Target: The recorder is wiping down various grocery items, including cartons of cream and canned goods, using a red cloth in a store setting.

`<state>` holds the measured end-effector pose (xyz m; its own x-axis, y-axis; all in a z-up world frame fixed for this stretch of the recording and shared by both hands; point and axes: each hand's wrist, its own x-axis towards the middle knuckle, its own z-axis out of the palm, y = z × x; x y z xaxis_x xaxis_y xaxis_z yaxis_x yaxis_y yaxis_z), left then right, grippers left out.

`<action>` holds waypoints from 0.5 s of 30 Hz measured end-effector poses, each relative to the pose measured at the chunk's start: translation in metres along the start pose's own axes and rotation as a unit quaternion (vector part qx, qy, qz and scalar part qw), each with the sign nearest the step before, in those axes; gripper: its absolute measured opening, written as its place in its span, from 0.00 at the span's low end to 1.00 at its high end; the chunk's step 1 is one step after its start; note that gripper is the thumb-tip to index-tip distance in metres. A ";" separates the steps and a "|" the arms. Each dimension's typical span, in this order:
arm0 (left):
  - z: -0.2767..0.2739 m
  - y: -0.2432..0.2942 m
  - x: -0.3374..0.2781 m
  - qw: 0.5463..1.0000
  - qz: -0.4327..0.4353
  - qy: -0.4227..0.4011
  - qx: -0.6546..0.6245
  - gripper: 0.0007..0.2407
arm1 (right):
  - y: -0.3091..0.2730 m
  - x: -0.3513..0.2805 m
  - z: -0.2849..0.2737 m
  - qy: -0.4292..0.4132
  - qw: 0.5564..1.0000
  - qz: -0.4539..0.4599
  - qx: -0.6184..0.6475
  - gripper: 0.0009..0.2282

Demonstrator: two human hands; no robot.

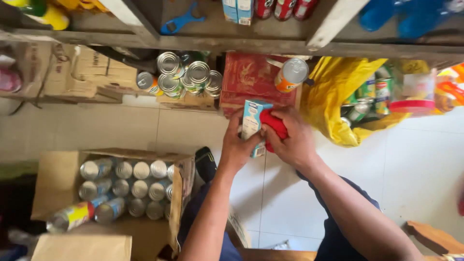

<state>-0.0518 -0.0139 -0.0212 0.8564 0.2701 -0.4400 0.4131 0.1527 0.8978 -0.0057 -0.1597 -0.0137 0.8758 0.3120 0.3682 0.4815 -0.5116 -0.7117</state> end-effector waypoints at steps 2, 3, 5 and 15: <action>-0.008 -0.020 -0.035 1.000 0.011 0.004 -0.012 0.32 | -0.015 -0.016 -0.011 -0.013 1.000 -0.009 0.006 0.13; -0.005 -0.026 -0.055 1.000 0.015 0.007 -0.023 0.32 | -0.023 -0.024 -0.018 -0.029 0.999 -0.011 0.011 0.13; -0.007 -0.053 -0.090 0.999 0.028 -0.010 -0.033 0.32 | -0.046 -0.055 -0.033 -0.030 0.999 -0.008 0.010 0.13; 0.001 -0.202 -0.181 0.970 0.128 -0.189 -0.082 0.29 | -0.118 -0.243 -0.086 -0.009 0.999 0.024 -0.033 0.14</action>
<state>-0.2896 -0.0945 -0.1226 0.9897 -0.0448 -0.1362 0.1434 0.2845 0.9479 -0.2719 -0.2443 0.0322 0.8979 0.2992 0.3229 0.4398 -0.5788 -0.6867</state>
